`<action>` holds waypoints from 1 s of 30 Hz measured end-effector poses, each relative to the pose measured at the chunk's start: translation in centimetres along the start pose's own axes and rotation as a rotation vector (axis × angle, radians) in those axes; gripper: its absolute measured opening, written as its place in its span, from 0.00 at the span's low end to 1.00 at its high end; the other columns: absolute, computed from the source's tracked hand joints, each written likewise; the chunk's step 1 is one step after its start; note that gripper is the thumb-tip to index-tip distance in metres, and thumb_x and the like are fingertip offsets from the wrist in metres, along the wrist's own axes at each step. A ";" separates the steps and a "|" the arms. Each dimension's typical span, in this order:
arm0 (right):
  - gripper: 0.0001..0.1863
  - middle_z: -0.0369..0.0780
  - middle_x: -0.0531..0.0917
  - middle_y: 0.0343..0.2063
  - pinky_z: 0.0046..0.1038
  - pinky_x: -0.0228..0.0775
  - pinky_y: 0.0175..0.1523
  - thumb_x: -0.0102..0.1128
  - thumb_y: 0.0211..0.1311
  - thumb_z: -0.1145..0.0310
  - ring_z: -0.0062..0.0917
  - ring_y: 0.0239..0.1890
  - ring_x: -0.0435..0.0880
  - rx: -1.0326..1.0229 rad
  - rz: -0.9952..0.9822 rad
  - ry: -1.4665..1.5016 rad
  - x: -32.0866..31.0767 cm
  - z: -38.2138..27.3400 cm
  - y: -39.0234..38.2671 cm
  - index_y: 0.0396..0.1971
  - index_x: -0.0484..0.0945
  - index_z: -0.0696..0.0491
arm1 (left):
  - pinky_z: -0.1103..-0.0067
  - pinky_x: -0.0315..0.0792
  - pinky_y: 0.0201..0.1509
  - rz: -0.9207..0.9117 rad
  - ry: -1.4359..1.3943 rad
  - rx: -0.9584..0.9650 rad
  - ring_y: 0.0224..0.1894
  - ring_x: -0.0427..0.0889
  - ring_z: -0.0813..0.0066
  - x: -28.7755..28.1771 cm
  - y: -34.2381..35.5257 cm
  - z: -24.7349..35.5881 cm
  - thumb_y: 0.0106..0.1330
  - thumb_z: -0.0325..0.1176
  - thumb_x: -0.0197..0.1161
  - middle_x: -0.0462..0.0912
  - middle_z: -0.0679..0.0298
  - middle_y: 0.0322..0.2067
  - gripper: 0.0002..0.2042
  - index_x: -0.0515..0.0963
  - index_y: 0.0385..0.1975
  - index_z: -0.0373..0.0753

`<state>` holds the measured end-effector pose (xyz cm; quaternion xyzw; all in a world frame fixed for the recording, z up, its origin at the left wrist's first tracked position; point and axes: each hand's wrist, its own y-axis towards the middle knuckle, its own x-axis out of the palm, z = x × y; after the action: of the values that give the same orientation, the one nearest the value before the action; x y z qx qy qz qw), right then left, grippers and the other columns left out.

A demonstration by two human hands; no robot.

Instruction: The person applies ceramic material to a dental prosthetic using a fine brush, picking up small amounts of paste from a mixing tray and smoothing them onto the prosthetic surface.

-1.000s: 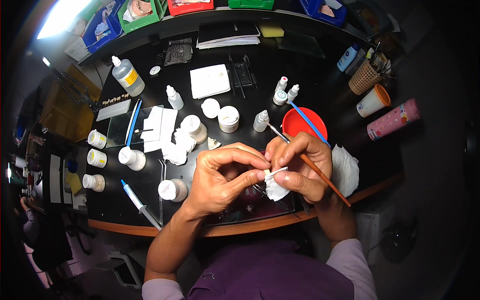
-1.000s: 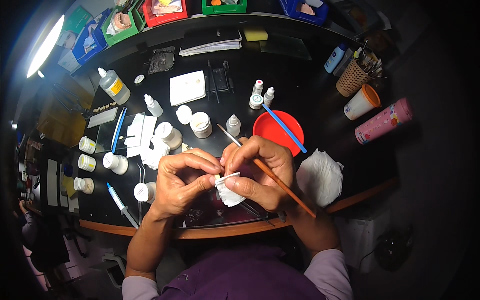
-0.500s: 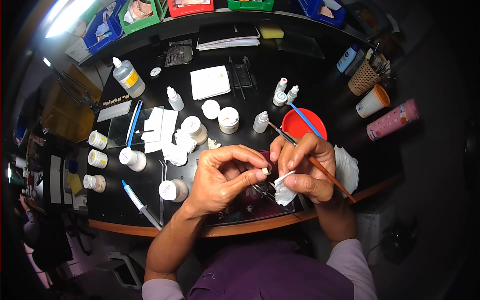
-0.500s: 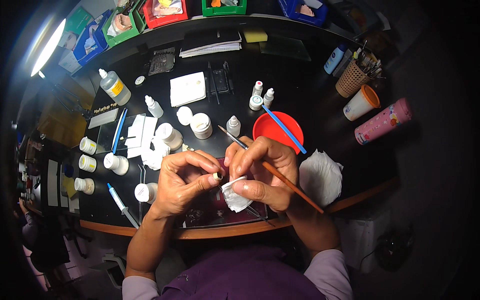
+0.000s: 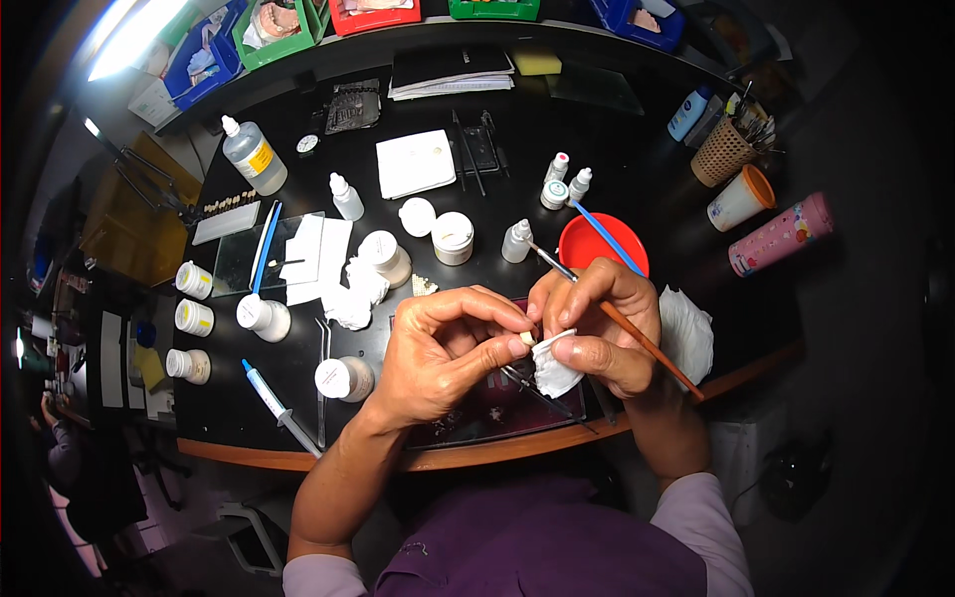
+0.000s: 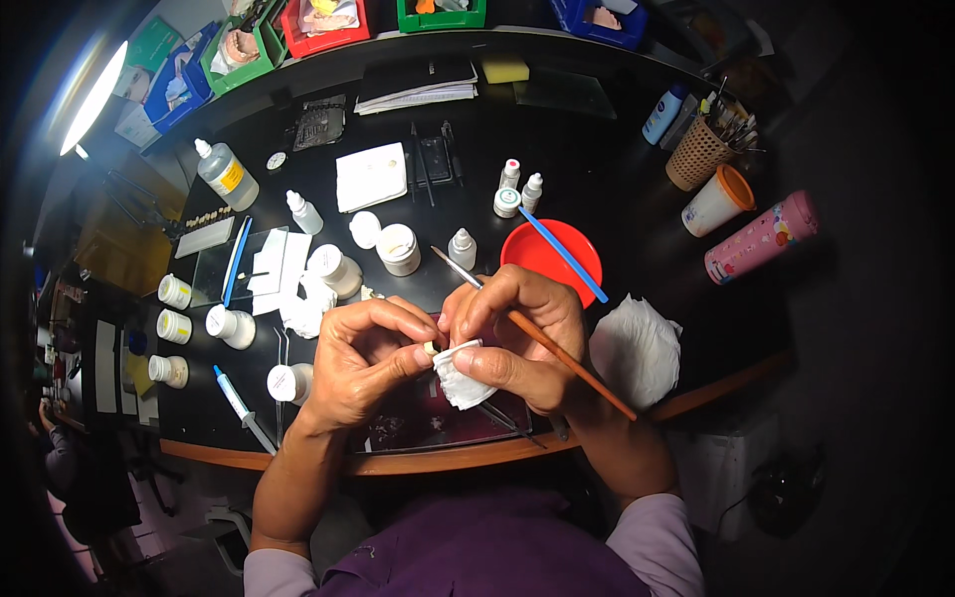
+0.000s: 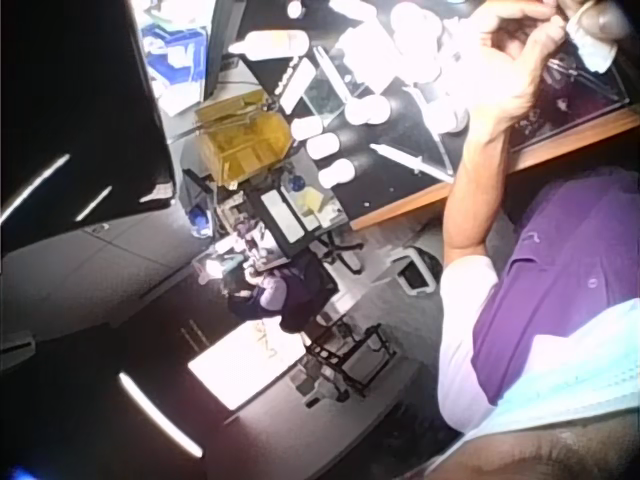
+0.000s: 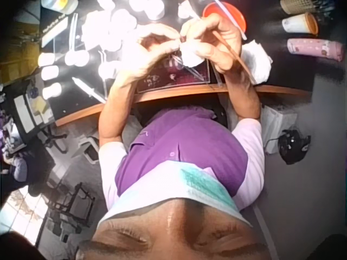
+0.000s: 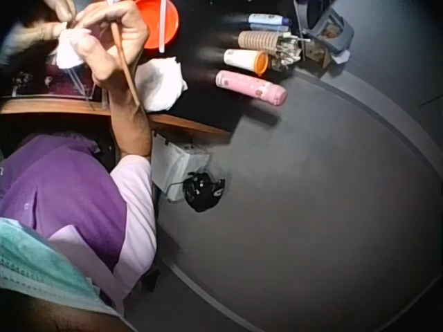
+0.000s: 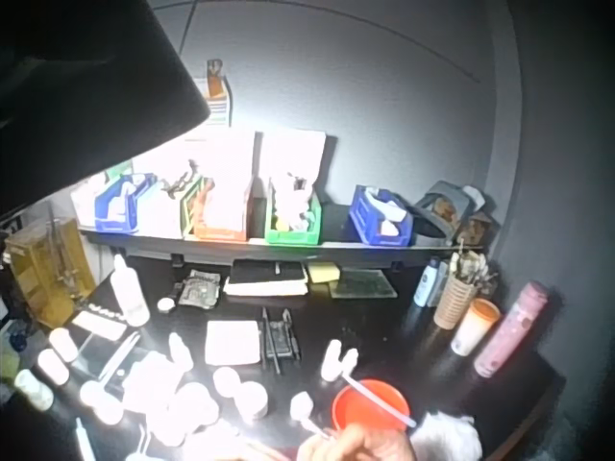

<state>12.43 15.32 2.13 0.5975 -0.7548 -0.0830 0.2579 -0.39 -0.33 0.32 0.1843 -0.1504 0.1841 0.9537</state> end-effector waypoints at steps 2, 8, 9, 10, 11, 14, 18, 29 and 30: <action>0.09 0.41 0.81 0.26 0.30 0.70 0.52 0.65 0.53 0.81 0.26 0.40 0.80 -0.006 -0.014 -0.018 -0.1 0.0 0.0 0.33 0.75 0.57 | 0.79 0.78 0.49 -0.004 -0.002 0.000 0.44 0.84 0.73 0.0 0.0 0.0 0.60 0.16 0.68 0.85 0.54 0.40 0.08 0.83 0.39 0.29; 0.09 0.41 0.81 0.27 0.31 0.70 0.53 0.66 0.53 0.81 0.26 0.40 0.79 0.008 -0.007 -0.019 0.0 -0.1 0.0 0.32 0.75 0.57 | 0.79 0.78 0.50 -0.010 0.019 0.004 0.44 0.84 0.72 0.0 0.1 0.1 0.60 0.16 0.68 0.85 0.53 0.40 0.08 0.84 0.38 0.30; 0.09 0.41 0.81 0.27 0.31 0.70 0.53 0.66 0.53 0.81 0.26 0.40 0.79 0.008 -0.007 -0.019 0.1 -0.1 0.0 0.32 0.75 0.57 | 0.79 0.78 0.50 -0.010 0.027 0.003 0.44 0.84 0.72 0.0 0.1 0.1 0.60 0.16 0.69 0.85 0.53 0.40 0.08 0.84 0.38 0.30; 0.09 0.41 0.81 0.26 0.31 0.70 0.53 0.66 0.53 0.81 0.26 0.40 0.79 0.013 0.003 -0.025 0.2 -0.1 0.0 0.32 0.75 0.57 | 0.79 0.78 0.50 -0.010 0.027 0.003 0.44 0.84 0.72 0.0 0.1 0.1 0.60 0.16 0.69 0.85 0.53 0.40 0.08 0.84 0.38 0.30; 0.09 0.41 0.80 0.26 0.31 0.70 0.53 0.66 0.53 0.81 0.26 0.40 0.79 0.017 0.013 -0.031 0.2 -0.1 0.0 0.32 0.75 0.57 | 0.79 0.78 0.50 -0.013 0.032 0.002 0.44 0.84 0.72 0.0 0.1 0.1 0.60 0.16 0.69 0.85 0.53 0.40 0.08 0.84 0.38 0.30; 0.09 0.41 0.80 0.26 0.31 0.70 0.53 0.66 0.52 0.80 0.26 0.40 0.80 0.006 -0.002 -0.041 0.1 -0.1 0.1 0.32 0.75 0.57 | 0.79 0.78 0.50 -0.019 0.042 0.005 0.44 0.84 0.72 0.0 0.1 0.2 0.60 0.16 0.68 0.85 0.53 0.39 0.08 0.84 0.38 0.30; 0.10 0.41 0.80 0.26 0.32 0.69 0.54 0.67 0.52 0.80 0.26 0.38 0.80 -0.004 0.013 -0.006 0.3 -0.1 0.1 0.32 0.75 0.56 | 0.80 0.77 0.49 -0.001 -0.026 -0.007 0.43 0.84 0.74 0.0 0.0 0.2 0.61 0.16 0.68 0.85 0.55 0.39 0.07 0.83 0.39 0.29; 0.07 0.40 0.79 0.22 0.27 0.69 0.36 0.68 0.44 0.80 0.29 0.30 0.79 -0.190 -0.033 -0.926 0.2 0.8 0.4 0.23 0.78 0.56 | 0.85 0.75 0.47 0.244 -0.132 0.095 0.40 0.82 0.81 -0.9 0.0 0.2 0.66 0.18 0.63 0.84 0.58 0.38 0.08 0.77 0.43 0.29; 0.07 0.39 0.79 0.22 0.28 0.69 0.36 0.68 0.44 0.80 0.30 0.30 0.79 -0.224 -0.066 -1.017 0.2 1.0 0.6 0.23 0.78 0.56 | 0.85 0.75 0.47 0.235 -0.146 0.113 0.40 0.82 0.81 -1.0 0.1 0.2 0.66 0.18 0.63 0.84 0.58 0.39 0.08 0.77 0.43 0.30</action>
<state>11.43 15.10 1.61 0.4740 -0.7518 -0.4510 -0.0817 -1.33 -0.59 0.21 0.2319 -0.2293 0.2887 0.9002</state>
